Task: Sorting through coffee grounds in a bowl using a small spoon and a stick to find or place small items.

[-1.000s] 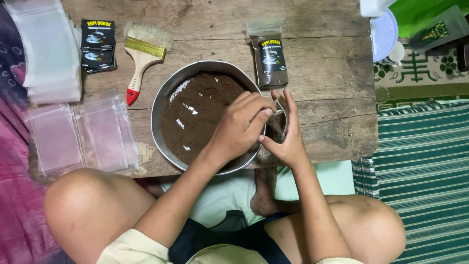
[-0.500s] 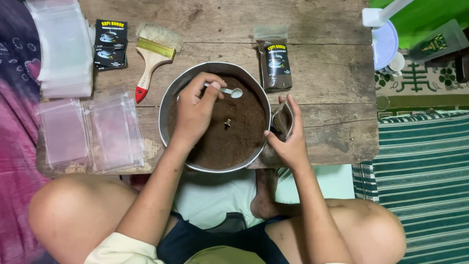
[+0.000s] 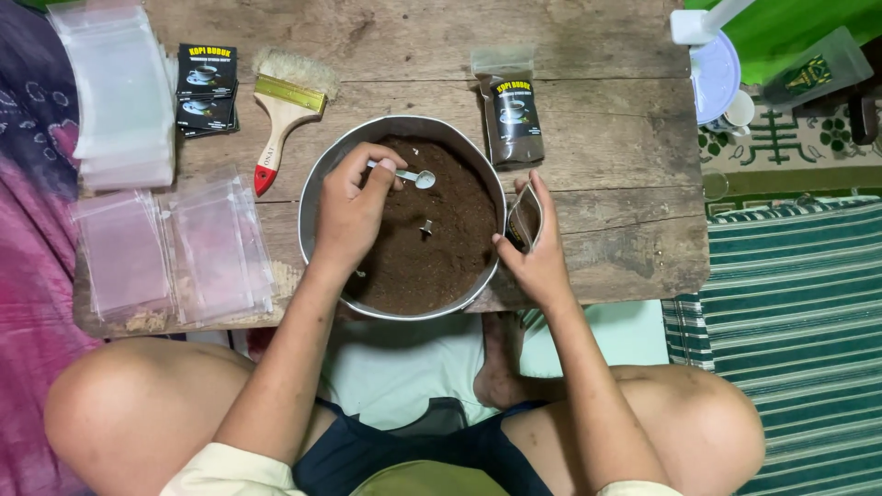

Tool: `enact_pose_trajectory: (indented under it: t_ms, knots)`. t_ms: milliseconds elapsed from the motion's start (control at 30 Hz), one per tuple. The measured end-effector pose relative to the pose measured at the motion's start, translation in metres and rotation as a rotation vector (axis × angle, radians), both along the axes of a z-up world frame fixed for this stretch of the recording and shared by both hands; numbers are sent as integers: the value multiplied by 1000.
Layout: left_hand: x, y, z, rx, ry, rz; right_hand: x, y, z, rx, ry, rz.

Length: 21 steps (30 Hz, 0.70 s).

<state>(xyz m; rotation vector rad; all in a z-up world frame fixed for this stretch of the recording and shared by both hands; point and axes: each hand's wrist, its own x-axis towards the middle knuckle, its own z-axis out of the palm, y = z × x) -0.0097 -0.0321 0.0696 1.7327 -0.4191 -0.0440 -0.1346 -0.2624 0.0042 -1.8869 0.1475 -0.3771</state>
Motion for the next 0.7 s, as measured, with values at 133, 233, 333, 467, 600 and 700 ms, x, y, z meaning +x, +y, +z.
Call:
enact_pose_trajectory:
  t_ms: [133,233,333,467,600,700]
  knots:
    - [-2,0,2,11,14,0,-1,-4,-6,38,-40,2]
    - [0,1,0,11,18,3,0,-4,5,-62,-120,-4]
    - [-1,1,-4,25,33,7,-1,-5,-3,36,-106,27]
    - [-1,0,-2,33,36,6,-1,-8,-9,-60,-48,17]
    - [-1,0,-4,45,46,15,-2,-5,3,-63,-49,6]
    - [-1,-1,-4,65,58,25,-2,0,12,-3,-6,17]
